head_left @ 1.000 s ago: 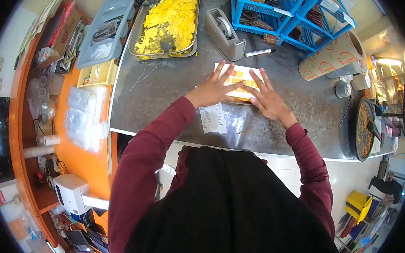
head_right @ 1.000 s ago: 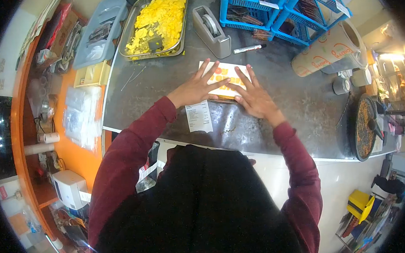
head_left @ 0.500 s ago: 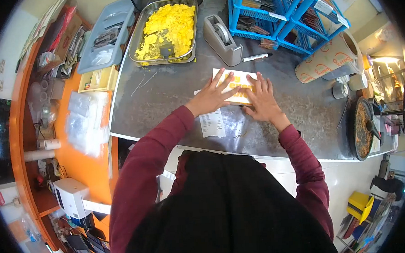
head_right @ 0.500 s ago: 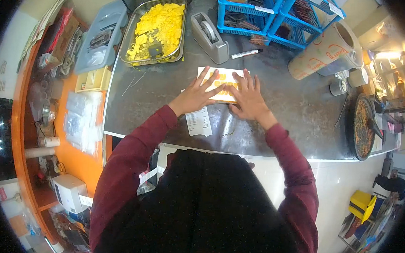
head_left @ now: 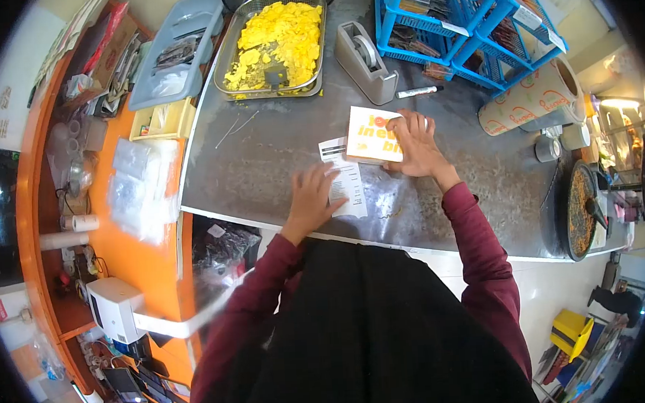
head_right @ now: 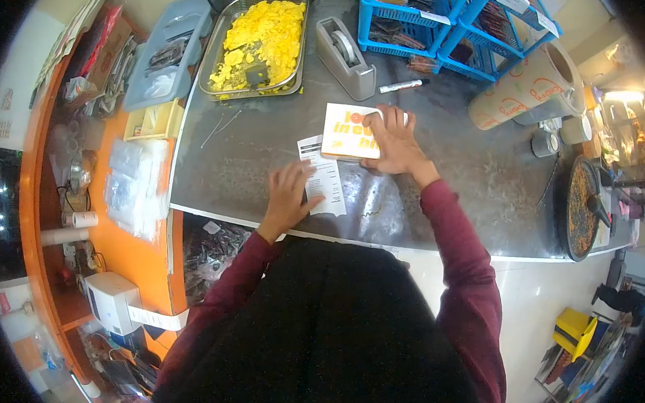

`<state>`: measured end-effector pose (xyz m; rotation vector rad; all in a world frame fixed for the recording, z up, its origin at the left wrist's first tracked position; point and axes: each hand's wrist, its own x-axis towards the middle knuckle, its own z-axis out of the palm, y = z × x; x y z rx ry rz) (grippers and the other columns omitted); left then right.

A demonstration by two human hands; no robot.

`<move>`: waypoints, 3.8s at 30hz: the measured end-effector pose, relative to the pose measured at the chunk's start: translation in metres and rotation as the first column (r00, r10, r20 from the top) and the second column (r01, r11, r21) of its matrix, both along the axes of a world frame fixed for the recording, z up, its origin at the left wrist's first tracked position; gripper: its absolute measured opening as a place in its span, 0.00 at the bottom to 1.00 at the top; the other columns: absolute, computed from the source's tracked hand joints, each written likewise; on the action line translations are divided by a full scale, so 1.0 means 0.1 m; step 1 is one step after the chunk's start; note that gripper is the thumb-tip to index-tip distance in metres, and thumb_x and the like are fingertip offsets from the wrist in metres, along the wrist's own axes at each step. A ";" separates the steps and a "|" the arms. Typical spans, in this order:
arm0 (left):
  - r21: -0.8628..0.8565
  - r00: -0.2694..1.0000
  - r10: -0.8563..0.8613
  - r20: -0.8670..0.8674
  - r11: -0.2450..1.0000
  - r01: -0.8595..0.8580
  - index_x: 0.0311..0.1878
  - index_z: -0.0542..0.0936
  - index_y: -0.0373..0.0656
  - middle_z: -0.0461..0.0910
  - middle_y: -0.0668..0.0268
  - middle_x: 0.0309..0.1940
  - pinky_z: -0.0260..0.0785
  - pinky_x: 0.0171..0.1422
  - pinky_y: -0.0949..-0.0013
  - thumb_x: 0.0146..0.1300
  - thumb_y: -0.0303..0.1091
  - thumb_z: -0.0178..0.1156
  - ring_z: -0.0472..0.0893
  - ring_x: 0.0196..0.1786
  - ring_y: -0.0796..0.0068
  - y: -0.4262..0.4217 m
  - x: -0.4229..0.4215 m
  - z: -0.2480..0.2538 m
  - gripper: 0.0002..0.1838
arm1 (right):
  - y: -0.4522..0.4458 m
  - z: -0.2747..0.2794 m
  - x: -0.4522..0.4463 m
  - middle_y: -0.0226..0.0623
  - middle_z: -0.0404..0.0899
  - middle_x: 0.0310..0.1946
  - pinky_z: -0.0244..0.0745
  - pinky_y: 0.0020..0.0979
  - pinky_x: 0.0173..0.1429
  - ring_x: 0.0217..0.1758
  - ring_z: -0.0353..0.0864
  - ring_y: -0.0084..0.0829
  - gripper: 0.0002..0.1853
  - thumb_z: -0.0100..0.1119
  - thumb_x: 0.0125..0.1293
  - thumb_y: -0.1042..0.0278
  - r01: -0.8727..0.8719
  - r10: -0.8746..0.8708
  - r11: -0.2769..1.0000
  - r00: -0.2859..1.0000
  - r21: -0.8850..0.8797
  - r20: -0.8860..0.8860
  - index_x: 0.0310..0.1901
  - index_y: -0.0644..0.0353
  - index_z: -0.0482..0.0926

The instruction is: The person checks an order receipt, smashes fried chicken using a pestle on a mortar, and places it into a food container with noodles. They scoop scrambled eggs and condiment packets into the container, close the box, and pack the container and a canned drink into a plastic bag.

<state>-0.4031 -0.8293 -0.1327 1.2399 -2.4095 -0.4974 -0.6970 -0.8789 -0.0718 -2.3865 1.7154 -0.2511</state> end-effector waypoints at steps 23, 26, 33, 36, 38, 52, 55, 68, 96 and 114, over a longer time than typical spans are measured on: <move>-0.135 0.999 -0.012 -0.034 0.991 0.007 0.62 0.76 0.50 0.67 0.59 0.57 0.47 0.72 0.44 0.61 0.45 0.62 0.63 0.63 0.55 0.06 0.02 -0.05 0.25 | -1.31 0.01 -0.21 0.49 0.81 0.51 0.71 0.34 0.61 0.59 0.78 0.37 0.21 0.56 0.73 0.63 0.314 -0.263 0.949 0.733 0.031 0.627 0.64 0.59 0.72; -0.149 0.998 -0.020 -0.060 0.989 0.010 0.61 0.77 0.50 0.67 0.59 0.57 0.48 0.71 0.45 0.60 0.43 0.63 0.62 0.63 0.55 0.07 0.02 -0.07 0.25 | -1.72 -0.16 -0.32 0.45 0.85 0.45 0.76 0.30 0.53 0.48 0.84 0.30 0.24 0.62 0.69 0.64 0.209 -0.381 0.919 0.692 0.335 0.613 0.63 0.67 0.73; -0.156 0.990 0.002 -0.138 0.988 -0.024 0.59 0.78 0.49 0.67 0.58 0.59 0.49 0.70 0.45 0.58 0.40 0.65 0.62 0.64 0.54 0.06 0.06 -0.11 0.24 | -1.50 0.46 -0.24 0.42 0.86 0.41 0.76 0.27 0.50 0.44 0.84 0.27 0.23 0.72 0.57 0.69 0.240 -0.509 0.849 0.615 0.471 0.603 0.53 0.71 0.80; -0.164 0.989 0.007 -0.148 0.986 -0.031 0.59 0.78 0.49 0.68 0.58 0.59 0.49 0.70 0.45 0.58 0.39 0.65 0.62 0.64 0.54 0.06 0.06 -0.10 0.24 | -1.20 0.43 -0.32 0.42 0.87 0.35 0.76 0.25 0.45 0.38 0.85 0.26 0.15 0.72 0.57 0.69 0.286 -0.516 0.846 0.651 0.450 0.557 0.42 0.70 0.85; -0.146 0.987 -0.004 -0.162 0.989 -0.020 0.58 0.78 0.48 0.67 0.58 0.59 0.49 0.70 0.45 0.58 0.39 0.65 0.62 0.64 0.54 0.05 0.06 -0.10 0.24 | -1.17 0.22 -0.36 0.40 0.87 0.30 0.77 0.26 0.43 0.34 0.85 0.26 0.11 0.72 0.56 0.70 0.305 -0.527 0.841 0.650 0.447 0.547 0.35 0.70 0.86; -0.218 0.976 -0.215 -0.022 0.954 0.205 0.71 0.68 0.55 0.60 0.67 0.76 0.42 0.77 0.39 0.61 0.46 0.64 0.54 0.79 0.63 -0.55 -0.41 0.37 0.34 | -1.07 0.02 -0.25 0.47 0.86 0.43 0.80 0.41 0.48 0.43 0.88 0.45 0.15 0.58 0.63 0.58 0.726 -0.717 0.685 0.686 0.055 -0.122 0.43 0.59 0.85; -0.312 0.975 -0.195 0.101 0.925 0.218 0.70 0.69 0.55 0.61 0.66 0.74 0.47 0.76 0.41 0.60 0.49 0.64 0.56 0.78 0.62 -0.68 -0.49 0.30 0.34 | -0.64 -0.13 -0.35 0.40 0.87 0.33 0.80 0.30 0.47 0.39 0.86 0.28 0.07 0.58 0.64 0.74 0.449 -0.509 0.857 0.665 0.251 0.547 0.38 0.63 0.85; -0.312 0.960 -0.139 -0.245 0.948 0.058 0.67 0.73 0.47 0.74 0.69 0.66 0.55 0.75 0.50 0.59 0.44 0.67 0.69 0.71 0.68 -0.75 -0.57 -0.04 0.32 | 0.13 -0.05 0.83 0.39 0.85 0.24 0.78 0.32 0.36 0.29 0.88 0.33 0.10 0.65 0.60 0.66 0.687 -0.721 0.682 0.573 0.251 0.389 0.40 0.60 0.78; -0.202 0.868 0.385 -0.314 0.866 -0.458 0.44 0.80 0.45 0.71 0.57 0.65 0.58 0.70 0.48 0.58 0.33 0.66 0.66 0.71 0.52 0.85 0.38 0.00 0.11 | 0.31 0.02 0.93 0.45 0.77 0.44 0.70 0.40 0.55 0.51 0.76 0.45 0.21 0.67 0.59 0.72 0.151 -0.029 0.848 0.971 -0.508 0.239 0.55 0.60 0.76; -0.203 0.476 0.879 -0.029 0.461 -0.864 0.41 0.86 0.48 0.82 0.67 0.41 0.63 0.49 0.58 0.59 0.34 0.65 0.81 0.45 0.65 -0.49 4.63 -0.09 0.08 | -0.81 -0.46 6.22 0.40 0.79 0.45 0.70 0.47 0.54 0.52 0.78 0.46 0.24 0.51 0.54 0.83 -0.674 0.670 0.738 0.727 -0.029 0.150 0.55 0.57 0.72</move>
